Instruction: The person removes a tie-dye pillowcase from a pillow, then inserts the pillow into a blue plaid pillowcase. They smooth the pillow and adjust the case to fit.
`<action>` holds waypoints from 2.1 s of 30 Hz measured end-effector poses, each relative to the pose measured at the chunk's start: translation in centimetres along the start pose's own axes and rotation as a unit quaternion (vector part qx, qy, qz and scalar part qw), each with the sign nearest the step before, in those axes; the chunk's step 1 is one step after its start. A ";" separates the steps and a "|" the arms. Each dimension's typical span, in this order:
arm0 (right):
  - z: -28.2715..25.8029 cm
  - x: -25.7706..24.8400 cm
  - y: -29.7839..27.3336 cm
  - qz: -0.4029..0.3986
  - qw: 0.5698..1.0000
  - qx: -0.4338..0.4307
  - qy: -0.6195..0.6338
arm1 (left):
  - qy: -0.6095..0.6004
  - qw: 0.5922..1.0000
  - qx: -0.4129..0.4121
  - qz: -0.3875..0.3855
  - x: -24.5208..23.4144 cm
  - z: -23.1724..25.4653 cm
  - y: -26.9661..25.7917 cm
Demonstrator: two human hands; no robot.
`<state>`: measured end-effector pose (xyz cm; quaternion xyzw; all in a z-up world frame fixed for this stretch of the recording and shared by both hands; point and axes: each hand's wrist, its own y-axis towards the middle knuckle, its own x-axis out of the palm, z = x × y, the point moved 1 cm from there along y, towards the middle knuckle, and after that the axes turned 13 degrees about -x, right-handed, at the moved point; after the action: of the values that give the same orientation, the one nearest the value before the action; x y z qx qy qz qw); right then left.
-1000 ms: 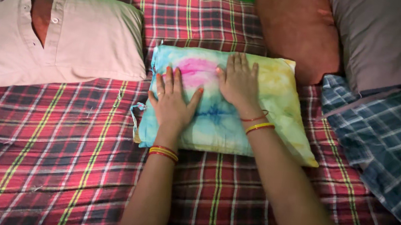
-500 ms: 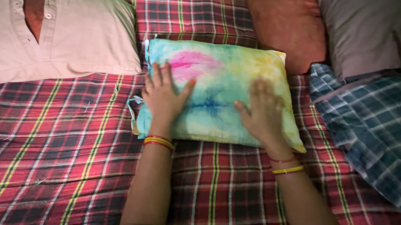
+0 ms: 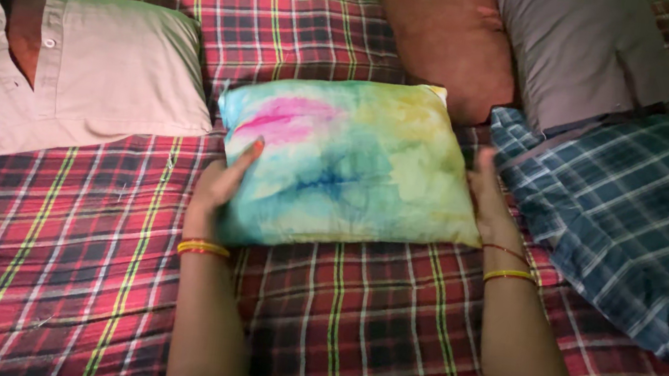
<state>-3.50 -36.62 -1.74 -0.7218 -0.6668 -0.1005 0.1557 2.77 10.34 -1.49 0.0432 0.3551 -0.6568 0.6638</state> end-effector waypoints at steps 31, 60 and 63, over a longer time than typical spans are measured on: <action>-9.0 11.3 -11.9 -0.028 0.916 -0.399 0.010 | -0.128 0.990 0.058 -0.007 4.6 13.4 -10.9; -25.7 -28.7 3.0 0.239 0.664 -0.098 -0.702 | -0.154 0.948 0.269 0.064 42.1 27.2 -8.6; -21.4 -31.4 -1.9 0.191 0.618 -0.179 -0.742 | -0.248 0.963 0.099 -0.049 44.7 23.0 -11.8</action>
<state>-6.89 -73.44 7.24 -0.6757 -0.3716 0.3839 -0.5079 -3.42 -40.94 -3.16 -0.0729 0.1146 -0.7108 0.6902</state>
